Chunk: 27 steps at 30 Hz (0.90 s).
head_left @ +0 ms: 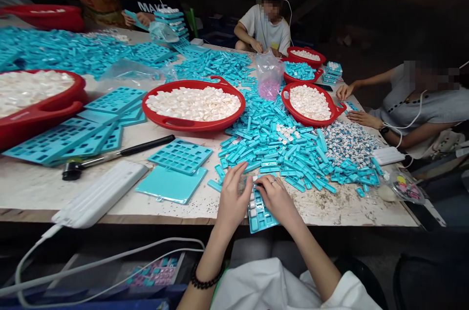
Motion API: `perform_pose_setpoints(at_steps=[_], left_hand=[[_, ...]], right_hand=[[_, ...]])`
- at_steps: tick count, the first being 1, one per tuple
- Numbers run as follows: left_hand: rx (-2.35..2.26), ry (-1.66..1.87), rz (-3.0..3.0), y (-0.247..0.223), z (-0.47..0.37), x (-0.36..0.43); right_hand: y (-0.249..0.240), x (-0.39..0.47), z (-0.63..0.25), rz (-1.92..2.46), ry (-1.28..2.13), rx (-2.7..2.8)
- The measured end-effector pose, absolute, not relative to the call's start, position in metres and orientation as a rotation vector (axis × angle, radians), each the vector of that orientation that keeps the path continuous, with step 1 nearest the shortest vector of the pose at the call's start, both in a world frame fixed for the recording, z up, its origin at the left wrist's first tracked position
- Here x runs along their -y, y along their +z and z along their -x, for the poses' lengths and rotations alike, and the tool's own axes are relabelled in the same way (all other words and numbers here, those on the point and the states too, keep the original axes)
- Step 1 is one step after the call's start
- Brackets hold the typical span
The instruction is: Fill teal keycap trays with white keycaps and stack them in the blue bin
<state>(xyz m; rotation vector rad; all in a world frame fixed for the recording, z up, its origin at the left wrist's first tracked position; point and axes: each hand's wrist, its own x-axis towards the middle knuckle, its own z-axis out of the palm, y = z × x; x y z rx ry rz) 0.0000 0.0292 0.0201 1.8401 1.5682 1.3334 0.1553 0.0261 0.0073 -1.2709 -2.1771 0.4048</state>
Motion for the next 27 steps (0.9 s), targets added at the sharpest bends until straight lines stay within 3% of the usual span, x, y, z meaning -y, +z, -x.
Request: perform_pose_setpoints(at_steps=[3,6,12,27], left_hand=[[-1.456,1.207,-2.051,0.049,-0.024,-0.071],[-1.288,0.862,-2.355,0.067,-0.052,-0.123],[-1.184,0.719,-2.482,0.060,-0.081,-0.178],[-1.179,1.164,-2.214,0.066,-0.024,-0.125]], right_hand=[[0.005,-0.027,-0.157,1.279,0.385,2.197],[0.005,-0.029,-0.159,1.264,0.425,2.186],[0.007,-0.029,-0.160,1.207,0.583,2.106],[0.007,-0.028,-0.161,1.168,0.486,2.121]])
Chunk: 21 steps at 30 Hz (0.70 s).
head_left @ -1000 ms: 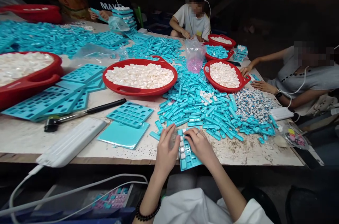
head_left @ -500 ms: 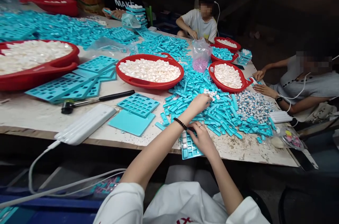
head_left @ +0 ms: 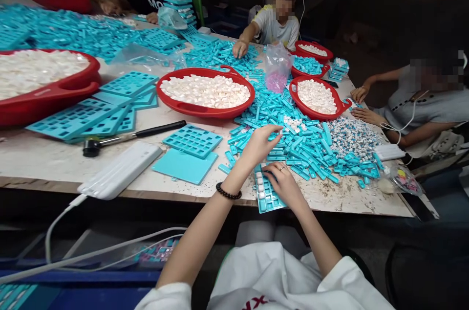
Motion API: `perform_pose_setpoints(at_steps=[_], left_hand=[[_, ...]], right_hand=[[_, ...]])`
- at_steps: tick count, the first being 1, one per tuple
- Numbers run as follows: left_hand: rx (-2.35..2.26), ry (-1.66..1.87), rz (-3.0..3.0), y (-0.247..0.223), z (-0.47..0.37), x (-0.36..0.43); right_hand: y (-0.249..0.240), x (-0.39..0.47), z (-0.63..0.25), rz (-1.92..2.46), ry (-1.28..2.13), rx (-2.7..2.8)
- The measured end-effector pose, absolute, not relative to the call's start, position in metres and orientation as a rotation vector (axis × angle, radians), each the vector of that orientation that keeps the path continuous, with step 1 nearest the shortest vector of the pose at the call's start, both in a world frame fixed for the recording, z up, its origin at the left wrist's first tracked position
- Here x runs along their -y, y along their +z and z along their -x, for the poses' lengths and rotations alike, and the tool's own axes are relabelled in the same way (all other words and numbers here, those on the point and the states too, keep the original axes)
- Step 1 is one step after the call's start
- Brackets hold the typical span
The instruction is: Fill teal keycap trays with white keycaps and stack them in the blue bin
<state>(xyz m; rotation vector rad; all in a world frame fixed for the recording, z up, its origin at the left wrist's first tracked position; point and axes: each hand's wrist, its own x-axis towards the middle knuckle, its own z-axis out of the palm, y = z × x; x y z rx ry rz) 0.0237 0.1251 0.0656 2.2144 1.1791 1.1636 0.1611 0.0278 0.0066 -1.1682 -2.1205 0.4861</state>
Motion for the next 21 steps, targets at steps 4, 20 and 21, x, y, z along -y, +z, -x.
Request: perform_pose_setpoints(at_steps=[4,20,21], left_hand=[[-1.162,1.246,-2.089,0.056,-0.004,-0.092],[-1.430,1.270,-1.570,0.022,0.020,-0.019],[-1.432,1.260,-1.558,0.021,0.020,-0.018]], right_hand=[[0.008,-0.027,-0.161,1.169,0.499,2.105],[0.006,-0.026,-0.160,1.179,0.530,2.103],[0.006,-0.026,-0.160,1.178,0.531,2.108]])
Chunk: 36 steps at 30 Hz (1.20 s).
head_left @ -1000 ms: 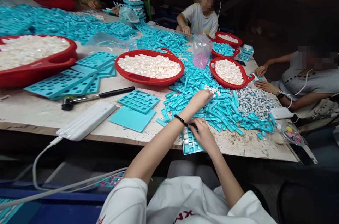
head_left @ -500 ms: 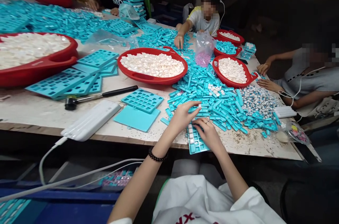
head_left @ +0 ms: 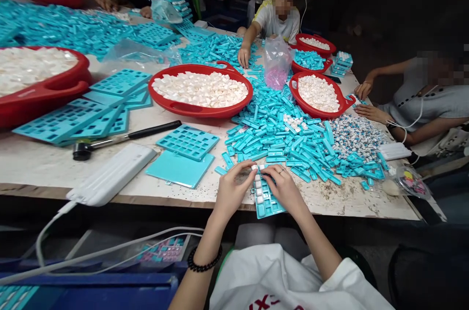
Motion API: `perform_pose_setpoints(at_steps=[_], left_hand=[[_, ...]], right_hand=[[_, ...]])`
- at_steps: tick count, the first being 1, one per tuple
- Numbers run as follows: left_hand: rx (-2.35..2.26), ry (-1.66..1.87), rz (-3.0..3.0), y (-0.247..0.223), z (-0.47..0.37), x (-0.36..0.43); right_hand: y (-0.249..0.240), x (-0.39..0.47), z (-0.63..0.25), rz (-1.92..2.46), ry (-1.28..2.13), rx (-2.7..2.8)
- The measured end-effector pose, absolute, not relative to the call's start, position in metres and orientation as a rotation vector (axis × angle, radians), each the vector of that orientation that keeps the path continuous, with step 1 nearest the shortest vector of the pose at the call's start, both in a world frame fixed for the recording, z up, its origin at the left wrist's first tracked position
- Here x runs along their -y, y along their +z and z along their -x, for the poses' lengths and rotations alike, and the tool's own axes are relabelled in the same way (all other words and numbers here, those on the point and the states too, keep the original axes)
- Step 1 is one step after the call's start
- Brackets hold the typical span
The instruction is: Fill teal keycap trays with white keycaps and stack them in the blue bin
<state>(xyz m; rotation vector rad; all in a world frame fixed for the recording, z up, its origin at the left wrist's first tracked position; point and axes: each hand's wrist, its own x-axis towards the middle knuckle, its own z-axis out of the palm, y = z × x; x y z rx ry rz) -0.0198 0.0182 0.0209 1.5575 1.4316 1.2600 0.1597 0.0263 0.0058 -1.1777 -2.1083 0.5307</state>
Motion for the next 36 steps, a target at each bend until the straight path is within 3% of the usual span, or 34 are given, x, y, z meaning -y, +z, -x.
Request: perform_pose_setpoints(at_steps=[10,29,36], left_hand=[[-1.368,1.255,-1.807,0.016,0.021,-0.023],[-1.380,1.222,-1.588,0.011,0.007,-0.013],[-1.783,1.114,-1.723,0.010,0.002,0.005]], right_hand=[[0.010,-0.024,-0.160,1.199,0.632,1.937],[0.015,-0.022,-0.162,1.155,0.745,1.804],[0.015,-0.022,-0.160,1.227,0.716,1.682]])
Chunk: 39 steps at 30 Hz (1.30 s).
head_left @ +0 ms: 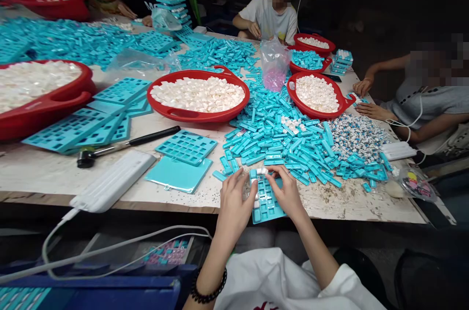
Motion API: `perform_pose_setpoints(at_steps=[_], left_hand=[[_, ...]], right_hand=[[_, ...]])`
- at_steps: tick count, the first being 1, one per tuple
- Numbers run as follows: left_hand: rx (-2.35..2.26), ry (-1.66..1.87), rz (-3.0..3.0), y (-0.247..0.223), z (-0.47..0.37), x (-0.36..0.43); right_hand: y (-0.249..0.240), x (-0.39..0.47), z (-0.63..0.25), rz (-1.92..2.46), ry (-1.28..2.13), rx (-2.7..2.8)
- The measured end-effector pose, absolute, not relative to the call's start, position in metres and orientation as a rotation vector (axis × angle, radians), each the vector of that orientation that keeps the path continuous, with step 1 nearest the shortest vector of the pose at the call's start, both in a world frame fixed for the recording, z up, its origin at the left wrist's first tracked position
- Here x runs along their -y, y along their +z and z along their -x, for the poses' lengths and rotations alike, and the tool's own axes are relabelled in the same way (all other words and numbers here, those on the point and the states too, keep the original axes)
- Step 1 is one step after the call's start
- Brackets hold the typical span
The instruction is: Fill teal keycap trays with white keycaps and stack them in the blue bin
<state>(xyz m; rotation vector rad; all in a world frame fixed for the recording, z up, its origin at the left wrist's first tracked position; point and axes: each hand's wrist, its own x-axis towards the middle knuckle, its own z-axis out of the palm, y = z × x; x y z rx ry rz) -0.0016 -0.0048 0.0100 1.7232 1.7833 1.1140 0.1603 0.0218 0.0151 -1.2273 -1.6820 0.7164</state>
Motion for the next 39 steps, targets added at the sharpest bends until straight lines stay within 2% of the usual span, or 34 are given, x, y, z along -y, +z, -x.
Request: perform_pose_setpoints(at_steps=[11,17,25,31,39], left_hand=[[-1.439,1.283,-1.146,0.003,-0.018,-0.013],[-1.312,1.077,-1.009,0.018,-0.003,-0.031],[-1.182,1.085,-0.725,0.030,-0.010,-0.031],[-1.107,1.173,-0.643,0.024,-0.014,-0.026],[-1.084,1.079,-0.636,0.022,-0.009,-0.029]], right_hand=[[0.010,-0.023,-0.150,1.265,0.682,1.363],[0.008,-0.023,-0.154,1.201,0.727,1.281],[0.017,-0.020,-0.172,1.164,0.756,1.522],[0.016,-0.017,-0.175,1.144,0.702,1.675],[0.008,-0.014,-0.170,1.129,0.542,1.762]])
